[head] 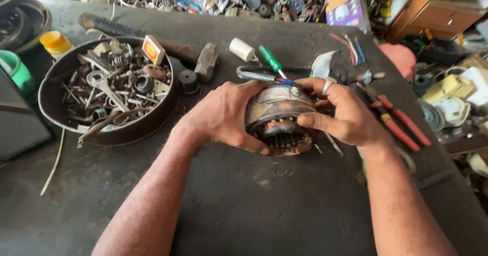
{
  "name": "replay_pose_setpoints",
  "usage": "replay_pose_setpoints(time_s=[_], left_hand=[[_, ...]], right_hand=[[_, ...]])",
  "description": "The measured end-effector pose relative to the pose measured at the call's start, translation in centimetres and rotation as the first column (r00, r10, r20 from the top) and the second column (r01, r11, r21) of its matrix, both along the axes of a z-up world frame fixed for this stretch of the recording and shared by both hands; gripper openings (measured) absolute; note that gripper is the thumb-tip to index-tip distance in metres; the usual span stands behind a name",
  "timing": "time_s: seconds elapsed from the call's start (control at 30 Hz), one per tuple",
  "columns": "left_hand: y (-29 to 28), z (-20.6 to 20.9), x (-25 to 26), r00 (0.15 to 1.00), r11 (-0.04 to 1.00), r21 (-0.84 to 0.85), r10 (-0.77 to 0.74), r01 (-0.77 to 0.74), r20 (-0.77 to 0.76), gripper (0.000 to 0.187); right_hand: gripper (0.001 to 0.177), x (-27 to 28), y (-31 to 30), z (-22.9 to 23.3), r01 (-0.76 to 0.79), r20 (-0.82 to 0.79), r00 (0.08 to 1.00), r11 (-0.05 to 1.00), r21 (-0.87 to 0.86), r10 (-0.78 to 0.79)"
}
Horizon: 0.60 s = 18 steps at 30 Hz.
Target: The person repairs an electrical motor by removing a black rubber band from the copper windings using pliers and a hammer. They then use a screwdriver to adjust the internal components of the motor.
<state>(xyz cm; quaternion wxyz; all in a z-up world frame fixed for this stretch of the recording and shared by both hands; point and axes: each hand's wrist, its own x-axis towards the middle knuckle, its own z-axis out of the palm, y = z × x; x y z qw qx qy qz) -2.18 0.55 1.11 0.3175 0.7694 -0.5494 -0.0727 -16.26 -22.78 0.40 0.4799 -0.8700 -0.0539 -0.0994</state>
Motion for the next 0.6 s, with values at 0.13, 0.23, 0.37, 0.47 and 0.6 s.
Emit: replay_pose_setpoints(time_s=[0.13, 0.23, 0.37, 0.47, 0.6], left_hand=[[0.9, 0.0, 1.0, 0.997, 0.990, -0.130, 0.045, -0.052, -0.058, 0.095], [1.2, -0.2, 1.9, 0.993, 0.981, -0.168, 0.085, -0.099, -0.083, 0.088], [0.8, -1.2, 2.2, 0.988, 0.941, -0.303, 0.156, -0.148, 0.001, 0.073], [-0.2, -1.6, 1.9, 0.969, 0.932, -0.265, 0.243, -0.248, -0.050, 0.065], [-0.4, -1.1, 1.4, 0.949, 0.919, -0.237, 0.314, -0.315, -0.045, 0.065]], right_hand=[[0.060, 1.3, 1.1, -1.0, 0.023, 0.050, 0.998, 0.983, 0.183, -0.032], [0.053, 1.9, 1.8, -1.6, 0.132, 0.043, 0.990, 0.990, 0.057, -0.135], [0.044, 1.9, 2.3, -1.5, 0.303, 0.207, 0.938, 0.947, -0.102, -0.278], [0.034, 1.4, 2.4, -1.2, 0.320, 0.273, 0.914, 0.947, -0.035, -0.299], [0.029, 1.2, 3.3, -1.1, 0.364, 0.396, 0.873, 0.921, -0.136, -0.286]])
